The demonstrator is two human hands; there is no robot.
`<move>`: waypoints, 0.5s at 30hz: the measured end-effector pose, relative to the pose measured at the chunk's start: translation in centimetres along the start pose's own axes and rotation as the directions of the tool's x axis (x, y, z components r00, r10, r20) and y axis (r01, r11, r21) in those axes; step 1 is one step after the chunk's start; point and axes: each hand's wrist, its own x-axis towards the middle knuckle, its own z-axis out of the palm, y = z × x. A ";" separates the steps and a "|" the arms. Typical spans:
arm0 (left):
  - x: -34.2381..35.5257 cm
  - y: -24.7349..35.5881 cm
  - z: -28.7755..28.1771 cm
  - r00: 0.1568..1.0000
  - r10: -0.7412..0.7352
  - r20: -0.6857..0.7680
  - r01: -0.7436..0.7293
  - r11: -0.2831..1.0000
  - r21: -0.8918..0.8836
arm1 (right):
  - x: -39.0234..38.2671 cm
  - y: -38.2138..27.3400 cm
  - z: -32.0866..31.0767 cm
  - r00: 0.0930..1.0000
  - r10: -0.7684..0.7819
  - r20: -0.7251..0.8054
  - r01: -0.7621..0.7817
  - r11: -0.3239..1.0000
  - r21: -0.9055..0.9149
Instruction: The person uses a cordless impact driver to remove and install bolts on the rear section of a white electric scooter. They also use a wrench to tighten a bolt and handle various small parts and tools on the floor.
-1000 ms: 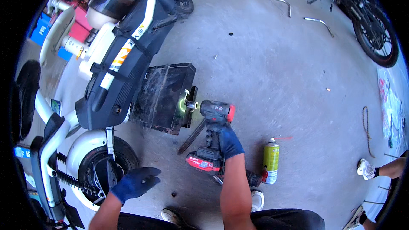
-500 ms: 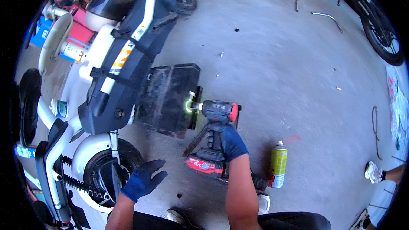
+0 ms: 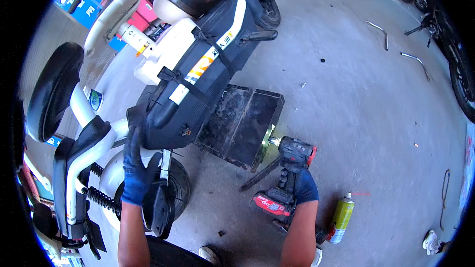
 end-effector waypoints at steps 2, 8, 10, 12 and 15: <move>-0.7 -0.7 1.2 0.998 -0.021 0.052 0.022 1.000 -0.012 | 0.1 0.1 -0.1 1.000 0.002 0.013 -0.002 1.000 -0.016; -0.7 -0.3 1.9 0.997 -0.036 0.061 0.037 0.999 -0.021 | 0.9 0.0 -1.7 1.000 0.029 0.007 -0.029 1.000 0.007; -0.7 -0.1 2.1 0.998 -0.026 0.064 0.026 1.000 -0.009 | 0.3 0.1 -1.5 1.000 0.005 -0.023 -0.005 1.000 -0.015; -0.4 0.0 1.9 0.998 -0.020 0.067 0.020 1.000 -0.009 | 0.7 0.2 -2.1 0.998 -0.024 -0.058 0.020 0.998 -0.054; -1.1 -0.5 0.8 0.998 -0.045 0.043 0.045 0.999 0.004 | 0.2 0.6 0.2 0.998 -0.057 -0.023 0.056 0.998 -0.028</move>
